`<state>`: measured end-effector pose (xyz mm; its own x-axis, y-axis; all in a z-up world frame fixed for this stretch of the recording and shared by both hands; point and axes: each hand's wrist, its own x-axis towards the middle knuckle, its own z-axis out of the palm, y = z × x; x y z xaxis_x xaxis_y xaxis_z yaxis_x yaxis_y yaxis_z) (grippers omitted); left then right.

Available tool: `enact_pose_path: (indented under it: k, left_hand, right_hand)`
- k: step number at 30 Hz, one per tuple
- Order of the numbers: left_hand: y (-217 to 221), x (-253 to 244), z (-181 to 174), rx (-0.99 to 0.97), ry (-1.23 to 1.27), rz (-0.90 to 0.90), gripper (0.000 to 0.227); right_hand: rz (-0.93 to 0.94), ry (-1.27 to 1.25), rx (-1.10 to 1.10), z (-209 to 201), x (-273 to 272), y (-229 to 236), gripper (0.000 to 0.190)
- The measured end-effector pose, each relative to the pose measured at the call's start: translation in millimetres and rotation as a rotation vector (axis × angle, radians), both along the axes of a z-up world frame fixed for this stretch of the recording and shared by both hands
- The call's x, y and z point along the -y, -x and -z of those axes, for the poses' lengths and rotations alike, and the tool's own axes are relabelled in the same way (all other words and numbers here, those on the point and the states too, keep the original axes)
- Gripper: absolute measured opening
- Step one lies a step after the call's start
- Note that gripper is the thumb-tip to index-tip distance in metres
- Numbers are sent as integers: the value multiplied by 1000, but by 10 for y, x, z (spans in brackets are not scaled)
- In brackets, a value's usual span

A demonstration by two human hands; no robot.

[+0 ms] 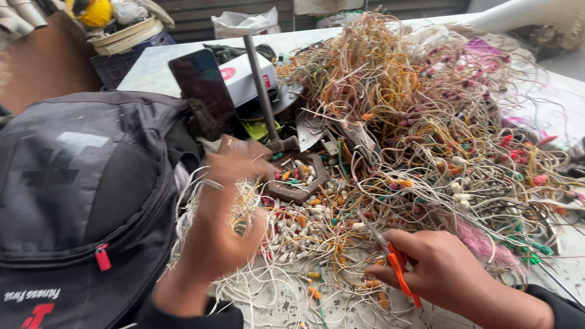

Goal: The person uses orange-handled scissors to cut small sections from a tangled mass of multi-colored wires and cables on a cluttered workbench. The person repeatedly selects strands, snips them, and drops the cut pieces onto the table.

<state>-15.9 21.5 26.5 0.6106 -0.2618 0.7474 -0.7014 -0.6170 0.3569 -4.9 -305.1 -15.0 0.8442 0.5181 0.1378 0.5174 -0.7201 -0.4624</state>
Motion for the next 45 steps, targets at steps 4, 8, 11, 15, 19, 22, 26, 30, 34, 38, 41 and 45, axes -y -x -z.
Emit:
enact_pose_path:
  k: [4,8,11,15,19,22,26,30,34,38,41,45]
  left_hand:
    - [1,465,294,-77,-242,115,23]
    - [-74,552,483,-215,-393,116,18]
    - [-95,511,489,-262,-369,125,23]
    - [-96,506,475,-326,-379,105,15]
    - [-84,481,419,-243,-218,86,13]
    - [-65,375,347,-248,40,100,12]
    - [-69,239,295,-470,474,152,17]
    - [-132,151,313,-429,797,342,25]
    - [-185,-27,291,-381,1193,424,22]
    - [-145,-317,281,-301,1482,420,23]
    - [-124,-602,340,-199,1631,496,29]
    - [-118,-1075,459,-79,1643,350,31]
  right_hand:
    - [99,-87,-29,-8,-1,-5,48]
    - [115,-217,-42,-54,-10,-12,48]
    - [154,-235,-66,-89,1,-29,44]
    - [237,-199,-91,-77,36,-67,46]
    - [228,-234,-18,-22,97,-132,46]
    - [203,-313,30,12,181,-186,40]
    - [211,-324,38,13,210,-214,39]
    - [288,-254,-75,-41,133,-202,45]
    - [518,-123,-391,-113,114,-184,41]
    - [294,-201,-98,-103,128,-216,46]
    - [199,-198,-50,-95,139,-217,44]
    - [245,-173,-144,-134,111,-180,44]
